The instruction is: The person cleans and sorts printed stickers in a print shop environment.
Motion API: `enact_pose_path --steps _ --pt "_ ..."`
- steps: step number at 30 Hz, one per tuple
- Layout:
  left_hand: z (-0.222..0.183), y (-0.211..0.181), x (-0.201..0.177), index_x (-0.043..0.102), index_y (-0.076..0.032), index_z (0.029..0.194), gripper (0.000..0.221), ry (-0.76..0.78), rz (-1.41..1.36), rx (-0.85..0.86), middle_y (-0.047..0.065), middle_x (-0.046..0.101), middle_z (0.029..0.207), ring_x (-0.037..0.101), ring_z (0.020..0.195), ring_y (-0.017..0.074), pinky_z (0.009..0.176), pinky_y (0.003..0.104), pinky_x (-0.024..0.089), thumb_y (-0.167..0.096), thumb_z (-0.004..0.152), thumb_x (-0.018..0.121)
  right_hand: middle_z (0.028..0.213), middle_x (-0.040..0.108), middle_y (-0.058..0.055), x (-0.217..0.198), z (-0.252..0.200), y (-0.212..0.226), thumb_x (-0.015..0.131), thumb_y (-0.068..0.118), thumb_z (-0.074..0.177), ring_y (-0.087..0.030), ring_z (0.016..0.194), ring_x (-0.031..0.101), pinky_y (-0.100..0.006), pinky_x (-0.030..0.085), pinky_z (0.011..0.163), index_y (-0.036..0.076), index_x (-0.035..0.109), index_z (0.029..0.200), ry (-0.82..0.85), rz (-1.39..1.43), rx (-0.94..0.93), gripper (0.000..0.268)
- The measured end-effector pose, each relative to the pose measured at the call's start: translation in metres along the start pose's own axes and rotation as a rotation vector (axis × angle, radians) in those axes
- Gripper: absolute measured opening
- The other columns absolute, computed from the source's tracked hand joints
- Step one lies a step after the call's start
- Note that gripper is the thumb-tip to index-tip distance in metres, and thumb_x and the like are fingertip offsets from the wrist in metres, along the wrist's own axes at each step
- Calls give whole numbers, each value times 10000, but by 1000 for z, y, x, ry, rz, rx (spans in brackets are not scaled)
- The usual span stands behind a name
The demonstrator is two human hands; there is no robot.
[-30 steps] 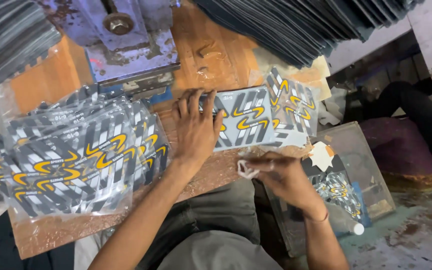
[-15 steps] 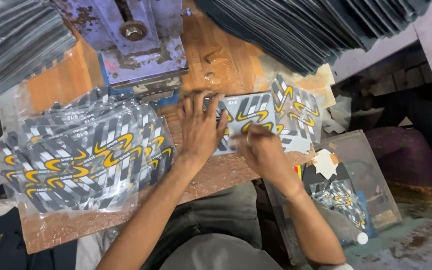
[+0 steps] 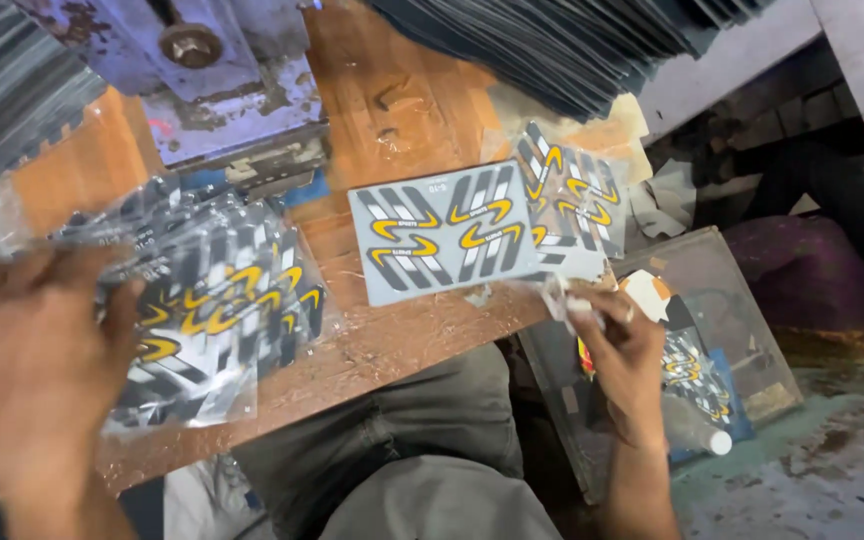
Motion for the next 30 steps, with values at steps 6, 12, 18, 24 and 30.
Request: enact_pose_path --steps 6,12,18,24,30 --pt "37 -126 115 536 -32 1463 583 -152 -414 373 189 546 1406 525 1237 395 1044 552 387 -321 987 707 1001 707 -130 57 63 8 752 5 913 -255 915 699 -344 529 829 20 764 1150 -78 -430 -525 238" --pt "49 -167 170 582 -38 1382 481 -228 -410 301 160 521 1409 443 1352 374 1137 577 328 -313 1001 683 932 661 -171 72 53 6 734 47 940 -367 860 661 -425 509 766 38 772 1054 -56 -705 -516 120" --pt "49 -166 163 603 -51 1362 454 -284 -470 299 153 527 1372 443 1350 378 1153 591 305 -278 978 686 868 722 -120 64 49 39 755 91 786 -305 827 703 -400 532 724 75 794 962 559 -417 -504 180" --pt "49 -164 161 627 -89 1320 365 -311 -512 312 118 547 1322 474 1312 355 1178 596 301 -199 979 697 901 659 -199 124 114 30 731 43 911 -369 790 665 -429 507 699 19 768 1041 57 -590 -677 137" --pt "47 -165 156 654 -96 1274 321 -288 -517 282 123 534 1272 484 1221 347 1159 618 311 -194 972 702 768 664 -145 107 58 37 754 73 875 -287 661 649 -378 487 615 86 821 969 445 -537 -424 116"
Point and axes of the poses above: each hand's wrist, its own z-axis towards the middle knuckle, its own x-axis out of the palm, y = z × x, the point moved 2 cm from there along z, towards the middle knuckle
